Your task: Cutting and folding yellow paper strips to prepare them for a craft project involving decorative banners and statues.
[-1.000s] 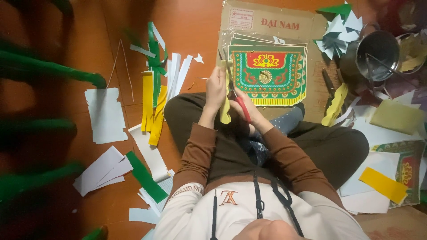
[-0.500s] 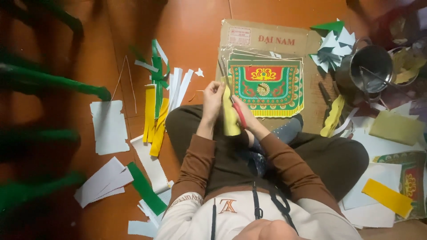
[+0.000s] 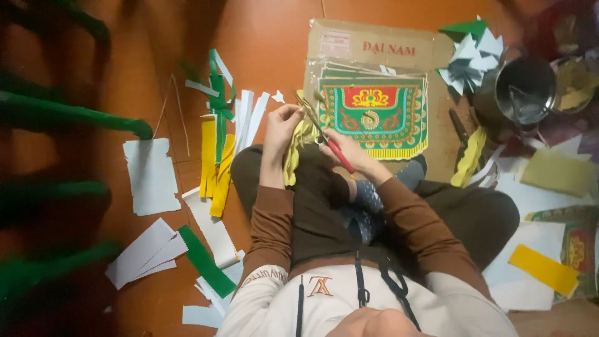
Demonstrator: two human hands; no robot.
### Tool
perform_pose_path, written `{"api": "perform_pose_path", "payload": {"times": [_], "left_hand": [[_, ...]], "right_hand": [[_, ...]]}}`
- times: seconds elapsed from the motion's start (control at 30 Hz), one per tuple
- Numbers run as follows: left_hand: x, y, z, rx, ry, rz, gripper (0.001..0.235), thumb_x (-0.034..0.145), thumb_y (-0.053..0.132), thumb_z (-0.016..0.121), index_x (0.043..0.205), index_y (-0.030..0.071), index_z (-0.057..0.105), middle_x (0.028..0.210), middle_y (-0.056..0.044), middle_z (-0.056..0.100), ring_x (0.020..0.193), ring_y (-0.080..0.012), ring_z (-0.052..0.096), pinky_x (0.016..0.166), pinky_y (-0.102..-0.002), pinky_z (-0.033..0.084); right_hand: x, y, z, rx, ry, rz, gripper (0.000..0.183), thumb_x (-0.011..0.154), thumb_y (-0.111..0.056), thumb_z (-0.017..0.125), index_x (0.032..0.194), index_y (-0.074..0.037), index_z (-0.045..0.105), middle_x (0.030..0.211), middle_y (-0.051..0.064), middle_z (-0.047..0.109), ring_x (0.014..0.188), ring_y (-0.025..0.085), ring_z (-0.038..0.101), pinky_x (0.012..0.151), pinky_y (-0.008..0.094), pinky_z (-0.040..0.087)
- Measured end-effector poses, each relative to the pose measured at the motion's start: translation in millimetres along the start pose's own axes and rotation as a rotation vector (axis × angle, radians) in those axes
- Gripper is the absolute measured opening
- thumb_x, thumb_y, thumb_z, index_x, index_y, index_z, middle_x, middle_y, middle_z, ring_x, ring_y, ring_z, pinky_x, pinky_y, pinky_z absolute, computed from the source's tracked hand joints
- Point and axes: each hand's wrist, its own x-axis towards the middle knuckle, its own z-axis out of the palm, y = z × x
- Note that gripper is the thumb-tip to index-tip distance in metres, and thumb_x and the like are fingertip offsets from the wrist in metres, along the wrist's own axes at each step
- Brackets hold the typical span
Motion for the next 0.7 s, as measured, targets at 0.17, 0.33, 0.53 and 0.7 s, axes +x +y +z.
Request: {"api": "perform_pose_path", "payload": {"times": [0.17, 0.33, 0.53, 0.7], "left_hand": [[-5, 2, -4, 0.127, -0.136, -0.079, 0.011, 0.076, 0.016, 0.075, 0.087, 0.014, 0.077, 0.072, 0.001, 0.069, 0.069, -0.0064, 0.061, 0.064, -0.022, 0.049], [0, -26, -21, 0.186, -0.236, -0.114, 0.006, 0.077, 0.014, 0.074, 0.082, 0.011, 0.074, 0.071, 0.003, 0.065, 0.070, -0.0065, 0.056, 0.062, -0.020, 0.044], [23, -62, -29, 0.244, -0.114, -0.155, 0.009, 0.088, 0.017, 0.073, 0.095, 0.012, 0.076, 0.083, -0.005, 0.071, 0.076, -0.0153, 0.066, 0.071, -0.030, 0.053], [13, -18, -22, -0.324, 0.211, -0.140, 0.014, 0.100, 0.022, 0.054, 0.103, 0.009, 0.052, 0.072, -0.007, 0.064, 0.057, -0.0157, 0.068, 0.050, -0.024, 0.059]], "right_hand": [[-1, 45, 0, 0.032, -0.029, 0.032, 0.032, 0.088, -0.031, 0.067, 0.117, -0.019, 0.061, 0.071, 0.015, 0.063, 0.072, 0.030, 0.065, 0.066, 0.044, 0.050], [-6, 96, 34, 0.370, -0.112, 0.124, 0.038, 0.084, -0.014, 0.061, 0.122, -0.017, 0.063, 0.060, 0.006, 0.062, 0.041, 0.015, 0.057, 0.035, 0.022, 0.048], [-27, 82, 15, 0.152, -0.008, 0.109, 0.021, 0.085, -0.024, 0.071, 0.106, -0.019, 0.071, 0.070, 0.007, 0.071, 0.070, 0.025, 0.070, 0.069, 0.037, 0.054], [-45, 141, -66, -0.309, 0.566, 0.408, 0.031, 0.094, -0.031, 0.070, 0.118, -0.012, 0.069, 0.093, 0.014, 0.073, 0.093, 0.037, 0.069, 0.081, 0.051, 0.053]]}}
